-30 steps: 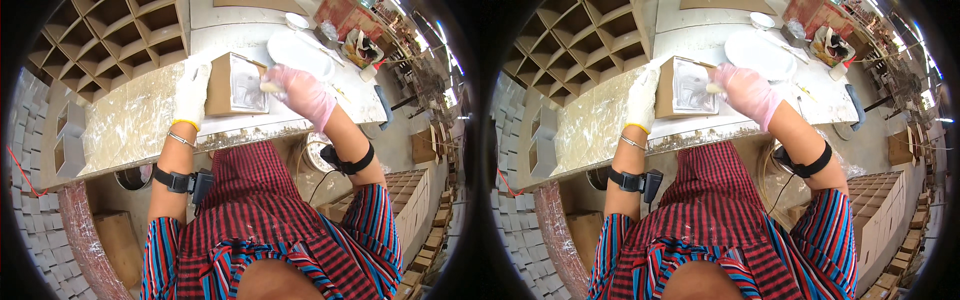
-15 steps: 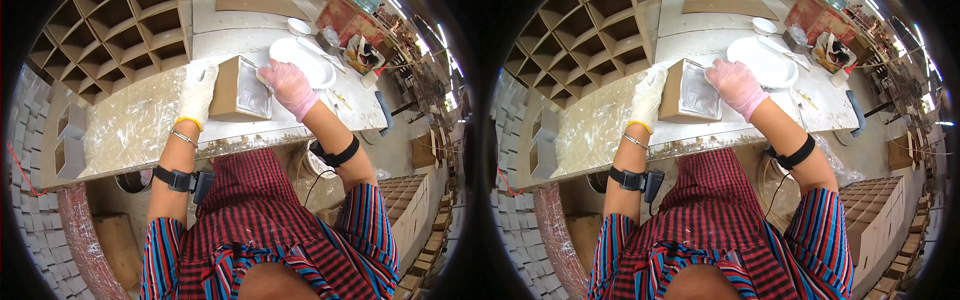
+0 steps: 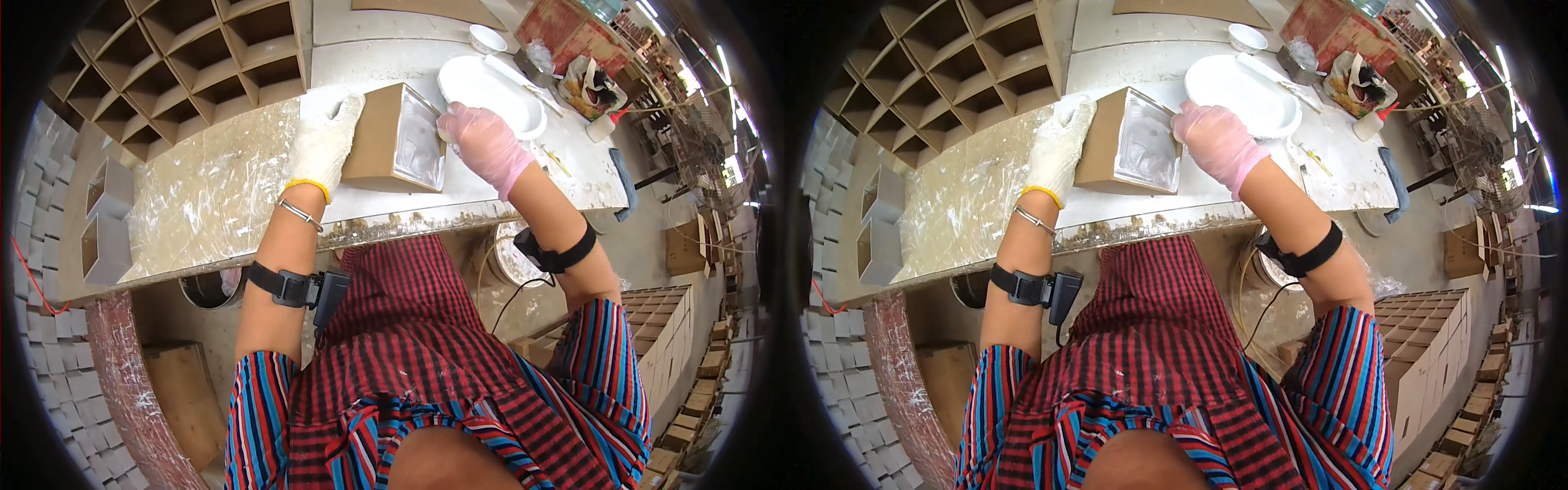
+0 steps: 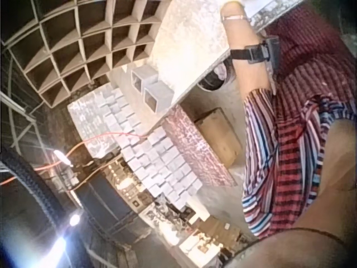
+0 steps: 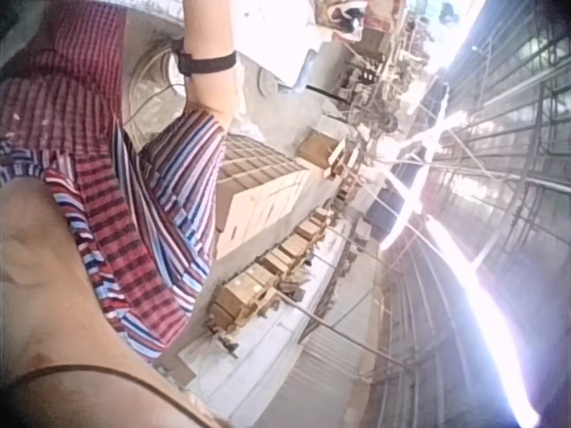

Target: Applying wood filler or glue to the exterior of a small wooden box and wiping it smooth.

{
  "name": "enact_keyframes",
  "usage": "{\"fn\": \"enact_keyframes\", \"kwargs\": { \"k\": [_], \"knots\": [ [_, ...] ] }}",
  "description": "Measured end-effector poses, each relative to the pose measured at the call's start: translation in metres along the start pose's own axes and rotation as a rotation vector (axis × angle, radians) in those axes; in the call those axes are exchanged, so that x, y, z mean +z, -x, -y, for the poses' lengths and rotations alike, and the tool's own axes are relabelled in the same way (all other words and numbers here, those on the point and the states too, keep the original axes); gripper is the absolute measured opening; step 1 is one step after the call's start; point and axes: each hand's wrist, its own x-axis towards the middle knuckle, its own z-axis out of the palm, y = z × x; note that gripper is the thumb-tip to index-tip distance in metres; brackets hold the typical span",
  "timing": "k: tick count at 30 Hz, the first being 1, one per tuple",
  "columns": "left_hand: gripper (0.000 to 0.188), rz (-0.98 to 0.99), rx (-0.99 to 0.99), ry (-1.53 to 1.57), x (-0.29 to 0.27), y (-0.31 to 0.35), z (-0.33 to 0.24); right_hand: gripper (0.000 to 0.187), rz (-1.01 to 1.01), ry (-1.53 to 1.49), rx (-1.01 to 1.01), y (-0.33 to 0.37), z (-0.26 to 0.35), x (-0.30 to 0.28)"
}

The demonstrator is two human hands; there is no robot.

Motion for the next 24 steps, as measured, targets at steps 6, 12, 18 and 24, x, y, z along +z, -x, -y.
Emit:
{"fn": "enact_keyframes", "kwargs": {
  "k": [6, 12, 18, 24],
  "knots": [
    [0.035, 0.005, 0.104, 0.035, 0.001, 0.002, -0.004, 0.016, 0.144, -0.167, -0.200, 0.025, 0.014, -0.008],
    [0.037, -0.030, 0.159, 0.012, 0.006, -0.005, 0.009, 0.023, 0.124, -0.085, 0.105, 0.003, -0.001, -0.006],
    [0.040, 0.030, 0.094, -0.009, 0.005, -0.006, 0.007, 0.026, 0.204, -0.374, -0.021, 0.025, 0.016, -0.019],
    [0.040, 0.026, 0.079, 0.132, 0.003, -0.003, 0.005, 0.035, -0.164, -0.289, 0.111, 0.010, 0.002, 0.006]
  ]
}}
